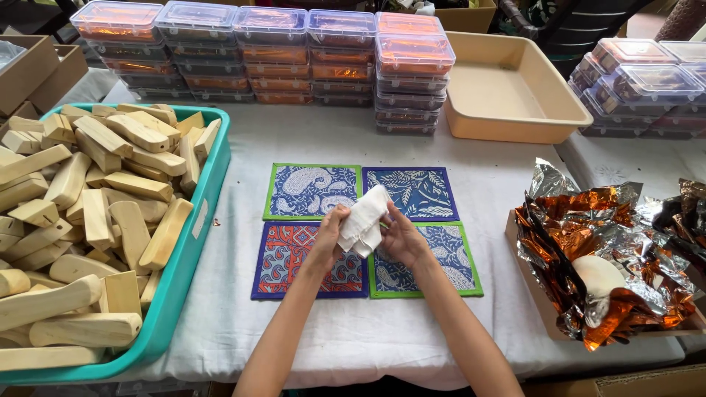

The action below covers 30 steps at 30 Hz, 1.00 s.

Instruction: The person wipes a wooden block with a white cloth and then wraps it in a shiny orange foil packet. The person repeats this process for a second wooden block, handling the items one at a time on a table covered with patterned cloths.

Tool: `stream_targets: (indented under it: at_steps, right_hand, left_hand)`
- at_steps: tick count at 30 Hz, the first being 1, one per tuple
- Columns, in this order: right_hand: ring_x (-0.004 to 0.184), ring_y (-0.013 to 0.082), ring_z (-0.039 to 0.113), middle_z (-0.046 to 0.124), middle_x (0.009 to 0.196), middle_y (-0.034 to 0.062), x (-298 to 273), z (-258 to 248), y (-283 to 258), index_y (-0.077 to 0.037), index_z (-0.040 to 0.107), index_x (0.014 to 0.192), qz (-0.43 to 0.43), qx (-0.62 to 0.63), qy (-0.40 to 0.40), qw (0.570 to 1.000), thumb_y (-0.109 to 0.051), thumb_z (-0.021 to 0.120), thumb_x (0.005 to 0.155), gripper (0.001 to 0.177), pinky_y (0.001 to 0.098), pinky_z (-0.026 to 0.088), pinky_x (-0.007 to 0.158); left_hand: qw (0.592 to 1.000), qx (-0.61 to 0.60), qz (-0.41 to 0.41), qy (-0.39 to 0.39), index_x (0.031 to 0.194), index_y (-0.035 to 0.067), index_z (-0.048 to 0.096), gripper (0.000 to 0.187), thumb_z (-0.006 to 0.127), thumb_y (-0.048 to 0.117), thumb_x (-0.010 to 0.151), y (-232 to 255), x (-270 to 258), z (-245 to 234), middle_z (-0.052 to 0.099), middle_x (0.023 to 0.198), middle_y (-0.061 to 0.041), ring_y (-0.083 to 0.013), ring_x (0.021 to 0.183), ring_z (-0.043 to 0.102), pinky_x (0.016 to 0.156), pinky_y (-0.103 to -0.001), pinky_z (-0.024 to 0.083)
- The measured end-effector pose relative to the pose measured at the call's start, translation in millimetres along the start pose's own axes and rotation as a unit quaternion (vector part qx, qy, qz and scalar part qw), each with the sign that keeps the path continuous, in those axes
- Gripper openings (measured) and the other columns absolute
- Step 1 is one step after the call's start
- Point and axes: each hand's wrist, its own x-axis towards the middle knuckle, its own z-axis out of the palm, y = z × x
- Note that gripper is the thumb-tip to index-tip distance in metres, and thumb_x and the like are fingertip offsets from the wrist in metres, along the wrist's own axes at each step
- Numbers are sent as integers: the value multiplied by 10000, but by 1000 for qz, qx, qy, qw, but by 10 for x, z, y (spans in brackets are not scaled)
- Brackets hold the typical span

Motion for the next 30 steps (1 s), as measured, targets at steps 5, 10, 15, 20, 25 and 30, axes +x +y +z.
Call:
stream_targets:
  at_steps: [5, 10, 15, 20, 25, 30]
  right_hand:
    - [1079, 180, 661, 648, 1182, 59, 174, -332, -12, -138, 586, 1241, -74, -5, 23, 997, -345, 835, 865, 496, 362, 586, 949]
    - [1103, 189, 623, 632, 1170, 57, 37, -264, -178, -131, 603, 1194, -83, -22, 31, 996, -377, 821, 897, 444, 378, 579, 929]
    - [1166, 221, 621, 666, 1193, 55, -62, -136, -185, -108, 613, 1285, -44, -75, 13, 996, -497, 730, 869, 581, 413, 497, 1005]
    - [1116, 233, 647, 695, 1165, 85, -250, 80, -311, -67, 614, 1280, 4, -62, -58, 996, -448, 717, 878, 563, 424, 526, 1006]
    - [1014, 216, 683, 690, 1095, 85, -100, -136, -313, -42, 635, 1210, -44, -68, -42, 996, -297, 774, 895, 428, 421, 580, 946]
    - [877, 153, 680, 731, 978, 70, -16, -284, -299, -33, 727, 1096, -235, -271, 137, 923, -284, 820, 864, 354, 299, 565, 808]
  left_hand:
    - [999, 51, 2, -11, 951, 134, 519, 201, 576, 318, 1009, 12, -54, 68, 569, 803, 29, -54, 663, 575, 529, -220, 513]
    - [999, 48, 11, -15, 934, 152, 514, 177, 575, 311, 981, 59, -83, 123, 592, 818, 39, -47, 712, 595, 594, -216, 527]
    - [992, 107, 9, -73, 952, 130, 549, 213, 605, 333, 984, 75, -104, 64, 576, 814, 32, -48, 703, 566, 623, -210, 505]
    - [990, 107, 6, -92, 953, 126, 544, 216, 608, 331, 983, 96, -117, 97, 579, 836, 27, -65, 721, 571, 630, -238, 506]
    - [969, 242, 12, -55, 1091, 88, 609, 327, 608, 404, 1006, 252, -215, 269, 677, 984, -65, -153, 880, 648, 792, -298, 560]
    - [804, 578, 141, 6, 1373, 64, 548, 561, 651, 418, 950, 934, -541, 481, 624, 1386, -119, -265, 1287, 596, 1035, -436, 477]
